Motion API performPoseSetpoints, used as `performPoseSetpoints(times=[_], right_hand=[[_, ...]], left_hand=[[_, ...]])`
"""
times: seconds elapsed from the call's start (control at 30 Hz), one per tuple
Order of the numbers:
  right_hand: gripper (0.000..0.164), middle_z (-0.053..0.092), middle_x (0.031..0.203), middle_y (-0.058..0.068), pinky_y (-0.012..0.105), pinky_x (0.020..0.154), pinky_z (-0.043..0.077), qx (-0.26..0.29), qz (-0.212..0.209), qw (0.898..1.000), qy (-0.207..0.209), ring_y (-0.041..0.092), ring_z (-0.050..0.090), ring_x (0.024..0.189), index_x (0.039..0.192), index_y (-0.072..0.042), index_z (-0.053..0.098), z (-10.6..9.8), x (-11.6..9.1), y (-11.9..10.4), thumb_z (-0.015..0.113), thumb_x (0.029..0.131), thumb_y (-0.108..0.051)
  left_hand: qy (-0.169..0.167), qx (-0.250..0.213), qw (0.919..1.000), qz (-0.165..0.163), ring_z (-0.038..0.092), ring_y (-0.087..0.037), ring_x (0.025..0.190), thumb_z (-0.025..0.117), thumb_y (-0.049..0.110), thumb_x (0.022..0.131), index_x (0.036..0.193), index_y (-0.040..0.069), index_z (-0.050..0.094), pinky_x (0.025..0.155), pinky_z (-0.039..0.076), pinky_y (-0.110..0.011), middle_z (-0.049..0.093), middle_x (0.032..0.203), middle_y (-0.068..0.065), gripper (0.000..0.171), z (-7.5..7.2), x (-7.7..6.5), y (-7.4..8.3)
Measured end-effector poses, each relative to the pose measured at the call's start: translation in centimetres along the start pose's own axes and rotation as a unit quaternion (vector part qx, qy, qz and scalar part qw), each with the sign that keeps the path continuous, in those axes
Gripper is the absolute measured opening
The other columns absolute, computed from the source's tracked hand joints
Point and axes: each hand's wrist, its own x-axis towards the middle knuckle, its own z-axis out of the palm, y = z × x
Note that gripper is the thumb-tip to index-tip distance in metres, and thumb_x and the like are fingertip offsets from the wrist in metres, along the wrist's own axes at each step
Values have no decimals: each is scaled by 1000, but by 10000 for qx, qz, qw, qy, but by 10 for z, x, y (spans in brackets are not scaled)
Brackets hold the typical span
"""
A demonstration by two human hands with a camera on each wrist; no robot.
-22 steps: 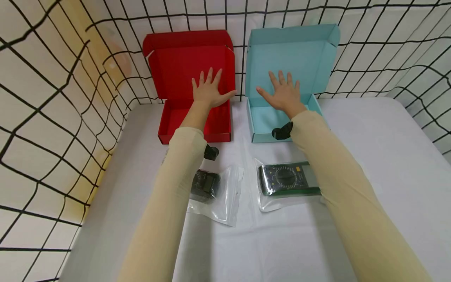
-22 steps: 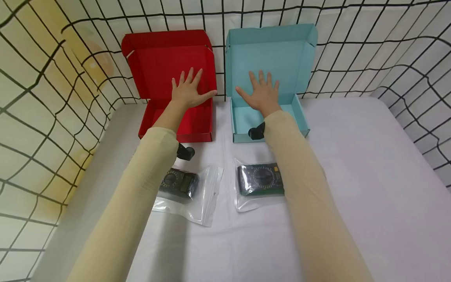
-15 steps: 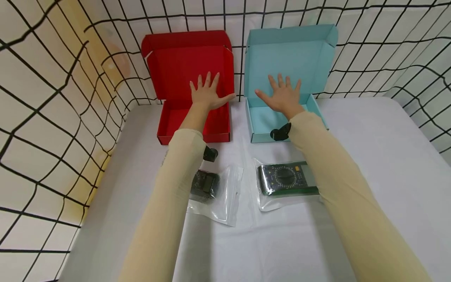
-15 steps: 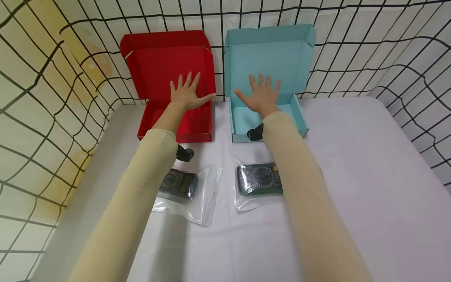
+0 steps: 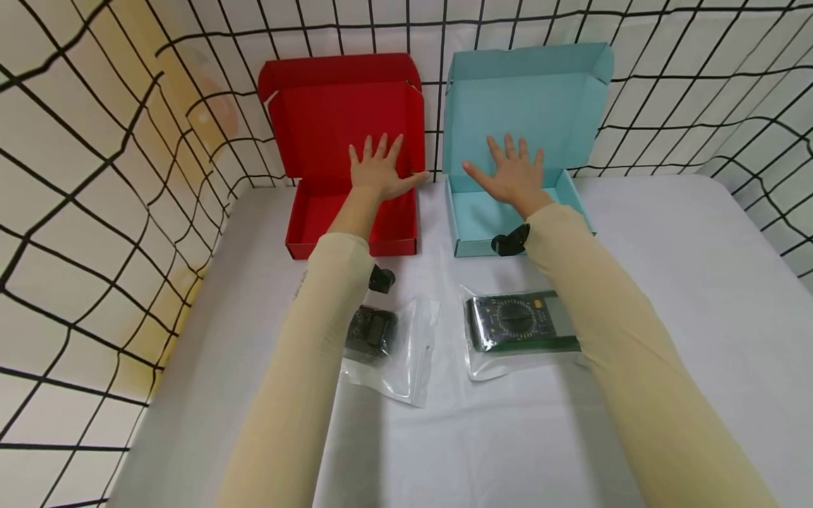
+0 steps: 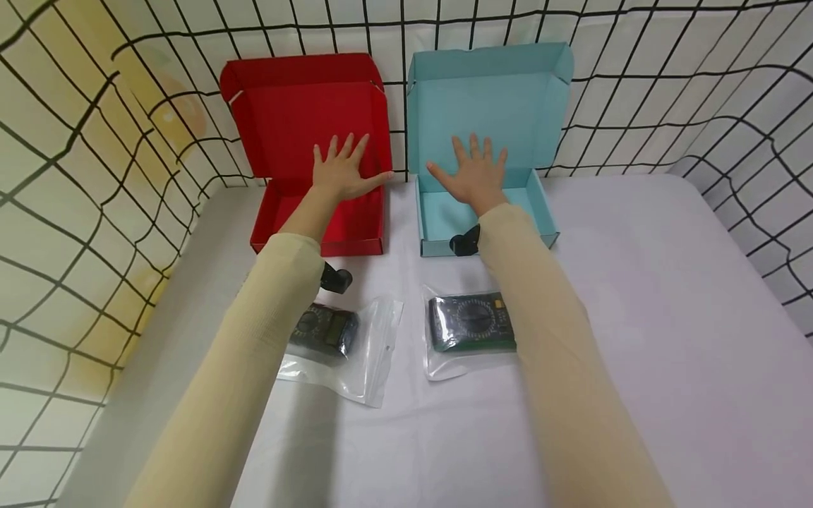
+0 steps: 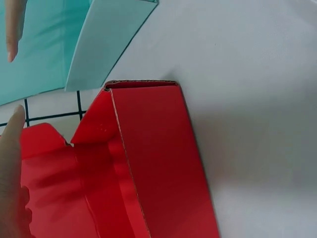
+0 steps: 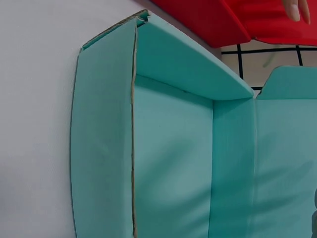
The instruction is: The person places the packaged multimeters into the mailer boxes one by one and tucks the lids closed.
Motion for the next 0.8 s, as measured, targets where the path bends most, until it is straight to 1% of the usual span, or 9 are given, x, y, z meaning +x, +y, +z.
performPoseSetpoints(times=[0.13,0.37,0.5,0.67,0.8], right_hand=[[90,-11,153,12,61,107,-8,71,-48,9999,91,36,-13,139,149,-23,-5,-1,1,-2,13,81,-79],[87,-11,153,11,61,107,-4,259,-51,9995,176,35,-12,139,149,-23,-5,-2,-1,-3,15,82,-77],[87,-10,154,11,61,107,-2,318,-50,9992,251,36,-11,139,149,-23,-4,-1,-2,1,15,83,-76],[86,-9,154,11,61,107,-1,539,-52,9977,405,36,-11,139,149,-24,-3,-8,-2,7,16,83,-76],[87,-5,154,15,64,106,4,711,-123,9959,542,39,-6,139,149,-20,1,-4,-6,12,14,84,-76]], left_hand=[[137,14,9999,-47,-9,-32,141,25,74,82,147,25,-14,109,-10,-54,-8,155,-7,90,0,1,0],[240,-160,9996,55,-8,-31,141,26,74,82,147,25,-13,109,-10,-53,-8,155,-6,90,2,2,0],[333,-277,9990,86,-7,-30,142,27,74,82,147,26,-11,110,-9,-53,-6,156,-5,90,5,3,1],[461,-358,9983,73,-5,-29,142,27,74,82,148,26,-9,111,-8,-52,-4,156,-4,89,1,2,2],[523,-473,9974,137,-2,-29,142,27,74,82,149,26,-6,111,-6,-52,-1,156,-4,89,4,-1,3]])
